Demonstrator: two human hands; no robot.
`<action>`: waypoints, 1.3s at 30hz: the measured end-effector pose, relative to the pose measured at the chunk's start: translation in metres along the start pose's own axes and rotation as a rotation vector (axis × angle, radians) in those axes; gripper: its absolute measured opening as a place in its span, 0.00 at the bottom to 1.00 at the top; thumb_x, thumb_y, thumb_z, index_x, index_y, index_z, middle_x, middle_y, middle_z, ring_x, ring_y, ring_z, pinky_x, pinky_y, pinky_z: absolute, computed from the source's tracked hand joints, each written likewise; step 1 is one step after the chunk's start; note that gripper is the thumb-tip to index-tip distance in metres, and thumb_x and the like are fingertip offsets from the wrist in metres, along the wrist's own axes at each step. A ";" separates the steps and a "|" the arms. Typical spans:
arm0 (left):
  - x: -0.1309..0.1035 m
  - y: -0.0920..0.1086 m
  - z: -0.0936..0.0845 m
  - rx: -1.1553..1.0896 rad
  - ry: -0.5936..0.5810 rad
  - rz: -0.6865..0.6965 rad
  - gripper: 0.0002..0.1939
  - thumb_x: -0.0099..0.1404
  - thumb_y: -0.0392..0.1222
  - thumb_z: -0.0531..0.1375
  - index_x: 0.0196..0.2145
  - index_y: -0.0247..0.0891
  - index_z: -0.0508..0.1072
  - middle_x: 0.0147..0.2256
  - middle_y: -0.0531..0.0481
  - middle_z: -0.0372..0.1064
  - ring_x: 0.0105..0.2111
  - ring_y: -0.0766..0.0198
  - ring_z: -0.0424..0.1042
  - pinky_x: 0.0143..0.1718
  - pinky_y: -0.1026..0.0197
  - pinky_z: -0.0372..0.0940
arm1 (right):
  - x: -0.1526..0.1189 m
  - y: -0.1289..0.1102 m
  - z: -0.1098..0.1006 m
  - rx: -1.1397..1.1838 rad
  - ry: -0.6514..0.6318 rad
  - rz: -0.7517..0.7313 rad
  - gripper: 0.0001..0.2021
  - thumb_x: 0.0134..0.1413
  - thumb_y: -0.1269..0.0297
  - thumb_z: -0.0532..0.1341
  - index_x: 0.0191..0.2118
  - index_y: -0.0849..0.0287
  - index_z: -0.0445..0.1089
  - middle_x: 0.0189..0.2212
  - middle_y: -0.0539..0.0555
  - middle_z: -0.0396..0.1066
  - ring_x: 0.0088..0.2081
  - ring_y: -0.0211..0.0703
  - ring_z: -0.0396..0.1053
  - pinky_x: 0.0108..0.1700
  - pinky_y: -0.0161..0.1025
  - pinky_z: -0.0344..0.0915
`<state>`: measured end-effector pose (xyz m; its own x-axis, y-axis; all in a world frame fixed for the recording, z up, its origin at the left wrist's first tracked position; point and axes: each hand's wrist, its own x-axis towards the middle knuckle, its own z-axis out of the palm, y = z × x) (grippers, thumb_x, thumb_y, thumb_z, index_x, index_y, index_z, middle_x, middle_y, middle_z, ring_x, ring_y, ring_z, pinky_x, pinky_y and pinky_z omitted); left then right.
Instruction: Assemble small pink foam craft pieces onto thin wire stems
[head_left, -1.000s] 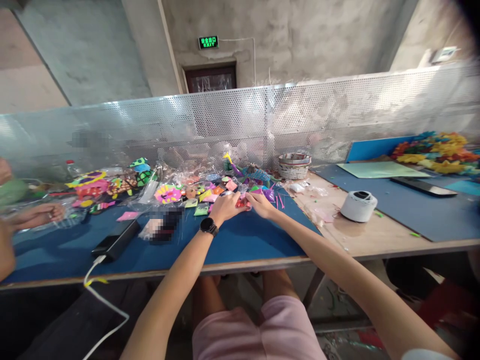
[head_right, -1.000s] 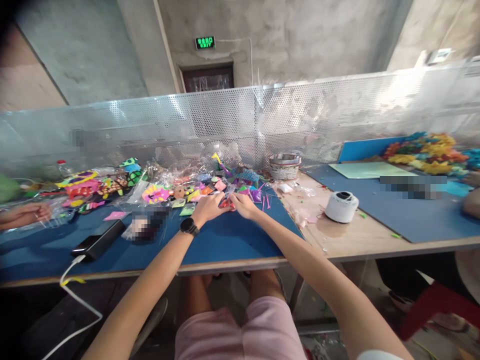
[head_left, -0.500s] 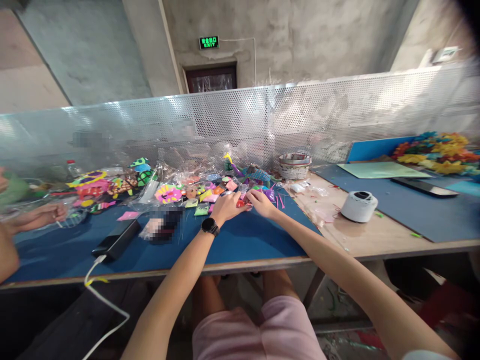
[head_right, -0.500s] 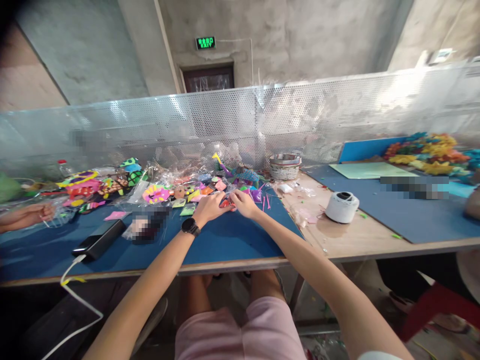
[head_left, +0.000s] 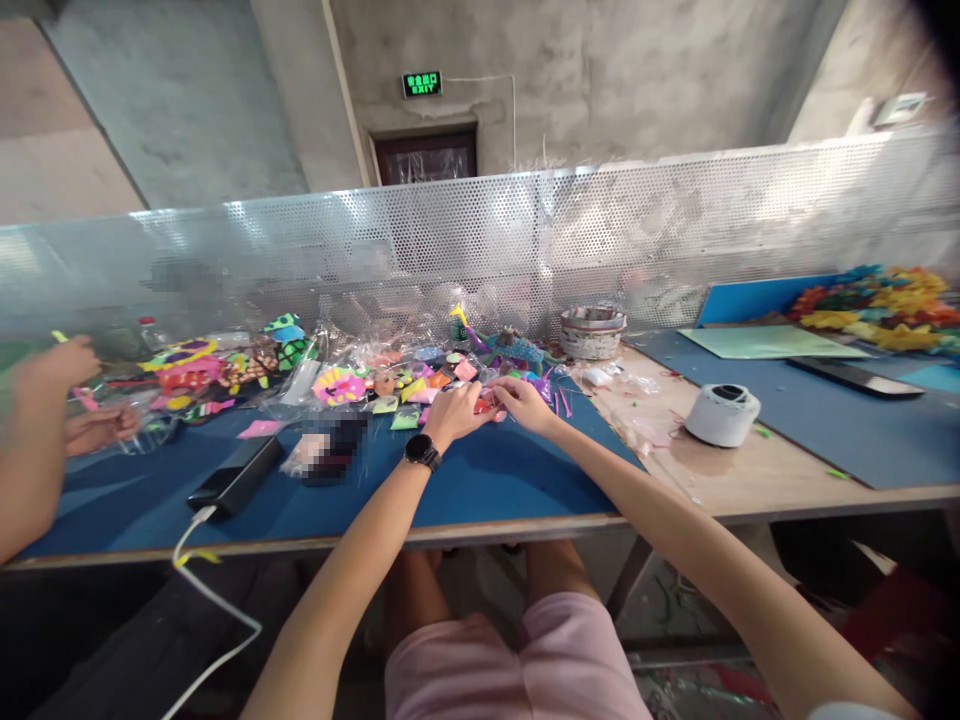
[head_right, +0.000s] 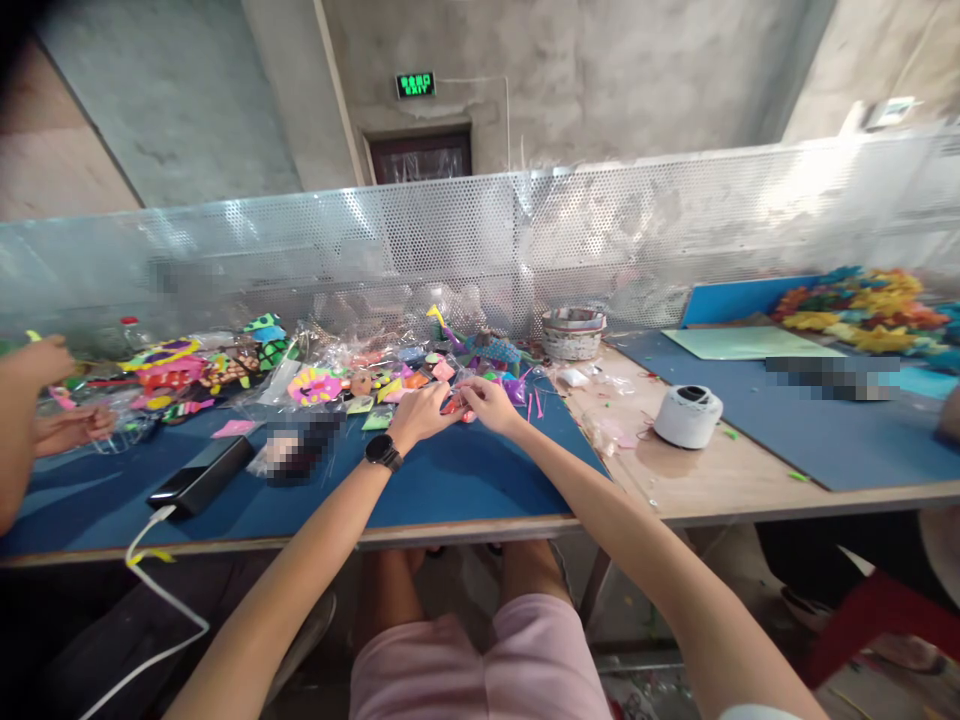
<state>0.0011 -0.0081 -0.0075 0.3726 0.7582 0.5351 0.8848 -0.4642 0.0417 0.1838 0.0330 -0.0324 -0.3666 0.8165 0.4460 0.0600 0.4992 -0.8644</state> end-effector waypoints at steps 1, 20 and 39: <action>0.000 0.001 -0.001 0.020 -0.008 -0.001 0.27 0.65 0.67 0.55 0.41 0.37 0.71 0.38 0.37 0.74 0.40 0.47 0.74 0.36 0.56 0.60 | 0.000 0.000 0.000 0.037 -0.005 0.020 0.15 0.60 0.53 0.58 0.47 0.57 0.70 0.35 0.55 0.77 0.36 0.44 0.75 0.35 0.38 0.73; -0.003 0.007 -0.012 0.032 -0.031 0.017 0.20 0.67 0.58 0.56 0.43 0.38 0.69 0.40 0.38 0.74 0.41 0.49 0.74 0.38 0.55 0.61 | 0.000 0.001 0.001 0.216 -0.036 0.170 0.13 0.57 0.54 0.64 0.39 0.60 0.75 0.29 0.53 0.77 0.27 0.39 0.74 0.30 0.35 0.75; -0.003 0.006 -0.008 0.077 -0.050 0.074 0.21 0.70 0.55 0.54 0.54 0.42 0.69 0.46 0.42 0.73 0.44 0.51 0.74 0.39 0.56 0.64 | -0.006 -0.006 0.001 0.059 -0.053 0.142 0.17 0.56 0.46 0.63 0.35 0.58 0.70 0.26 0.53 0.77 0.28 0.45 0.77 0.30 0.36 0.74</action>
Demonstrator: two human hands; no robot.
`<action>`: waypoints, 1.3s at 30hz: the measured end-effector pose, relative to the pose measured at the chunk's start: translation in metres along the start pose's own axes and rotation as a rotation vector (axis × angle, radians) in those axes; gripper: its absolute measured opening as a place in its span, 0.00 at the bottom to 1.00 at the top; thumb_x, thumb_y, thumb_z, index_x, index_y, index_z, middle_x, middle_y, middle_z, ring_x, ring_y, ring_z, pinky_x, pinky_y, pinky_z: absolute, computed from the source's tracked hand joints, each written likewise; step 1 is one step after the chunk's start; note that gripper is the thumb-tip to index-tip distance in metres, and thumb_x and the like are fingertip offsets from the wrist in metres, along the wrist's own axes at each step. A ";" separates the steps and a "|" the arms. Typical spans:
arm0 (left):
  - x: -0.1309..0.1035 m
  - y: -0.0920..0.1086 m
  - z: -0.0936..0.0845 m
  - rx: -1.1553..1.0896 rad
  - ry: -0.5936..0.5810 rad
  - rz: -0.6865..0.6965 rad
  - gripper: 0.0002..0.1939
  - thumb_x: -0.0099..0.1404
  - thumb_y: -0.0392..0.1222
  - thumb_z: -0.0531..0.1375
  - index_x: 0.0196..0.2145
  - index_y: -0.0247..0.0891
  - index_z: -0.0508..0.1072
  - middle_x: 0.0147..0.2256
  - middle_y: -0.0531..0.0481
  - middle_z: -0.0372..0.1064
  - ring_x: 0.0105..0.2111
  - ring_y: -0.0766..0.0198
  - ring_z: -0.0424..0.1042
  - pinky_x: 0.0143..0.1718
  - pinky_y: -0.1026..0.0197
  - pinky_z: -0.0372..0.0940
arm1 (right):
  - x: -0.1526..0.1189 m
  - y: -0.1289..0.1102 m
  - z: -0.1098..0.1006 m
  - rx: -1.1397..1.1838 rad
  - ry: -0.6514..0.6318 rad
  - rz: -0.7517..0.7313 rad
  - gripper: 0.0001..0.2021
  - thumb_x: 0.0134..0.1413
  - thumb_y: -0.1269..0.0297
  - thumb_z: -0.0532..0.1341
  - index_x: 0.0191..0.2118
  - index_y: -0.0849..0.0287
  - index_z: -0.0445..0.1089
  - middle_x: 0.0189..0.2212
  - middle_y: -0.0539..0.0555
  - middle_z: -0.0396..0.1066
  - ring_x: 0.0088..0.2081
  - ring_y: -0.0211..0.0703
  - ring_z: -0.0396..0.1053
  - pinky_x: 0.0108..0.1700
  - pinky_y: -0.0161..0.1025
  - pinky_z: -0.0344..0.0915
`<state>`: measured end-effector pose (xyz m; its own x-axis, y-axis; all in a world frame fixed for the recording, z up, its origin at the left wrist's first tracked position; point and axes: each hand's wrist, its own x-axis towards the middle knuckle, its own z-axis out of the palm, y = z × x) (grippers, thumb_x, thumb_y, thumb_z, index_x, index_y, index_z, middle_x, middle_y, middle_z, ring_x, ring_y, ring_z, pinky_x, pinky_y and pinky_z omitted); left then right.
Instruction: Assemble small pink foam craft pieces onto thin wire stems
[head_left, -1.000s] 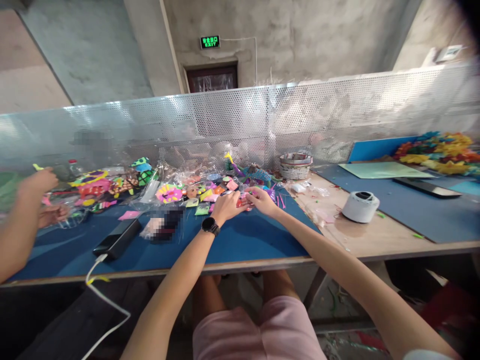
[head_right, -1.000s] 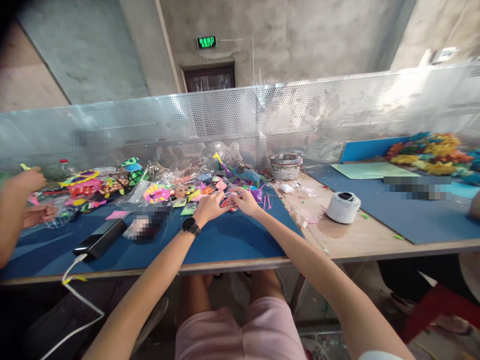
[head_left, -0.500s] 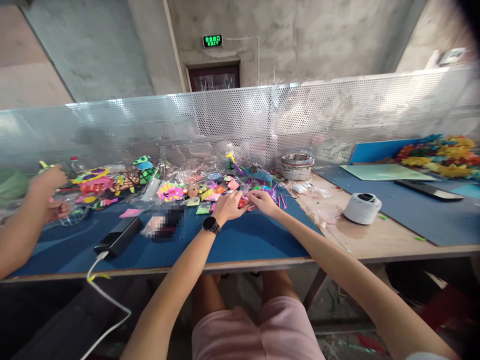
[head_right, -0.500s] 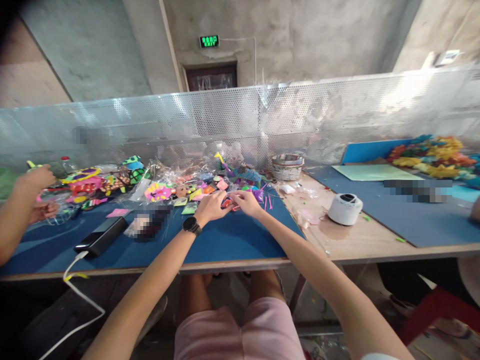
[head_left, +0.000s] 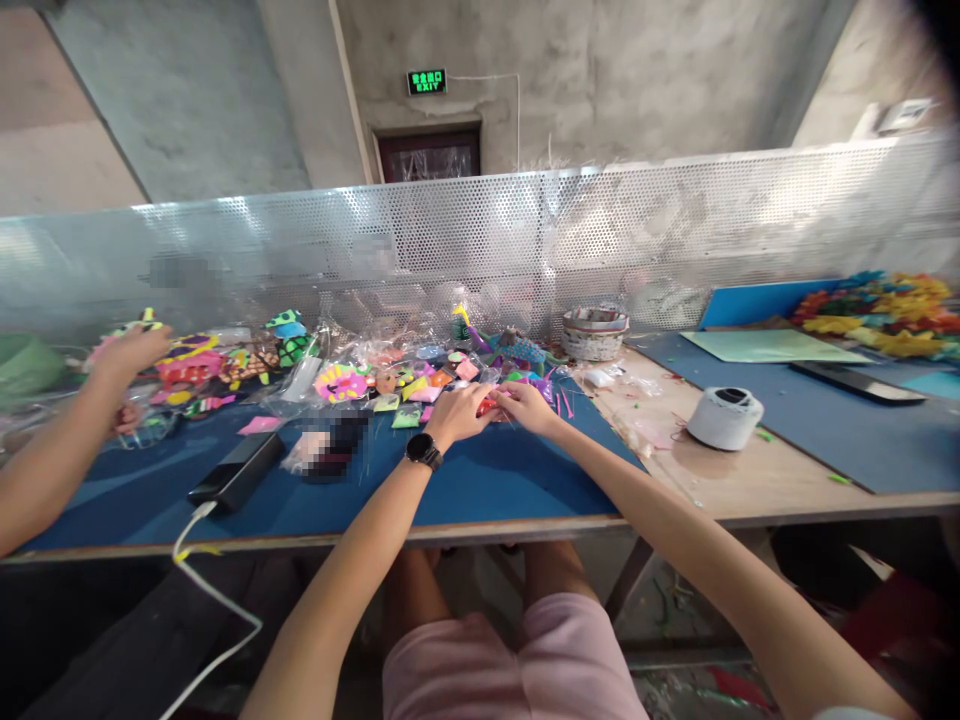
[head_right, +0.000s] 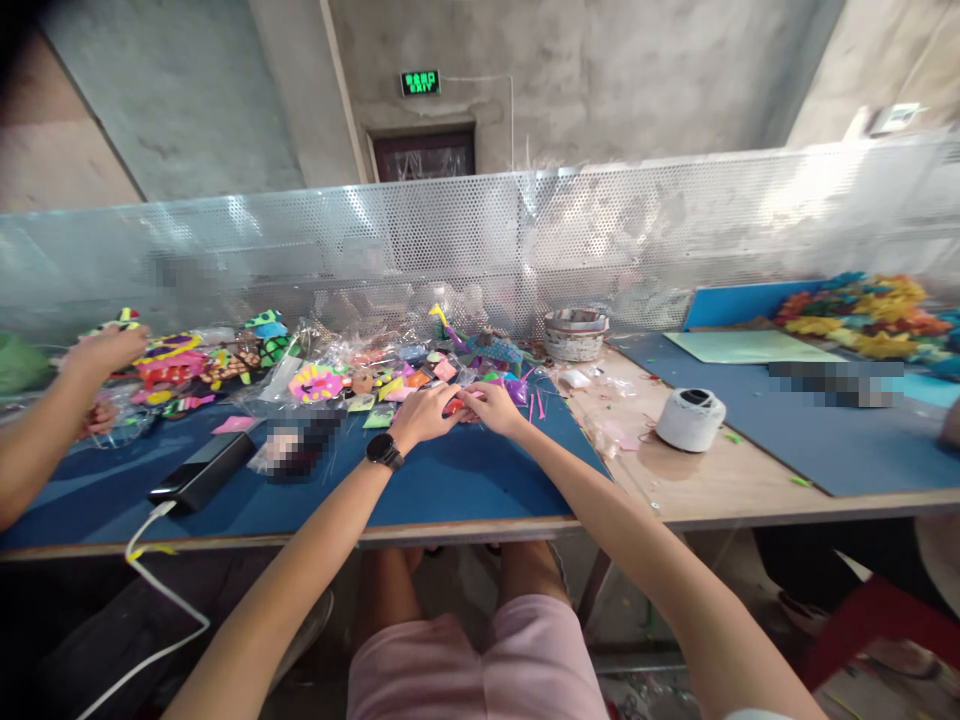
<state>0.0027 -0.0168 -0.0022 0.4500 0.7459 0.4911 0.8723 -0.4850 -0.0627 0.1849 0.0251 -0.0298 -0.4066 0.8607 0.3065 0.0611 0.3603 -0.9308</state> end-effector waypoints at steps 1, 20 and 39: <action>0.000 0.000 0.000 0.003 -0.002 0.001 0.22 0.70 0.55 0.54 0.55 0.42 0.68 0.47 0.43 0.73 0.44 0.51 0.74 0.40 0.56 0.65 | 0.000 0.000 -0.001 0.021 -0.011 0.019 0.17 0.56 0.46 0.63 0.35 0.58 0.69 0.26 0.53 0.77 0.29 0.45 0.78 0.30 0.35 0.74; 0.000 -0.009 0.001 -0.269 0.157 -0.185 0.21 0.68 0.54 0.57 0.54 0.41 0.72 0.50 0.41 0.74 0.49 0.51 0.73 0.46 0.56 0.66 | 0.001 0.005 -0.002 -0.119 -0.049 -0.002 0.17 0.63 0.49 0.58 0.41 0.58 0.72 0.31 0.54 0.79 0.25 0.39 0.76 0.24 0.30 0.69; 0.007 -0.018 0.009 -0.694 0.177 -0.158 0.19 0.70 0.56 0.53 0.35 0.37 0.70 0.32 0.49 0.71 0.32 0.62 0.71 0.36 0.63 0.65 | -0.004 -0.009 -0.005 -0.528 0.123 -0.304 0.19 0.64 0.55 0.55 0.27 0.59 0.74 0.22 0.51 0.73 0.24 0.38 0.67 0.28 0.33 0.57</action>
<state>-0.0079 0.0010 -0.0055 0.2403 0.7741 0.5856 0.5755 -0.5995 0.5562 0.1905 0.0201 -0.0217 -0.3707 0.7151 0.5926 0.4144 0.6984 -0.5835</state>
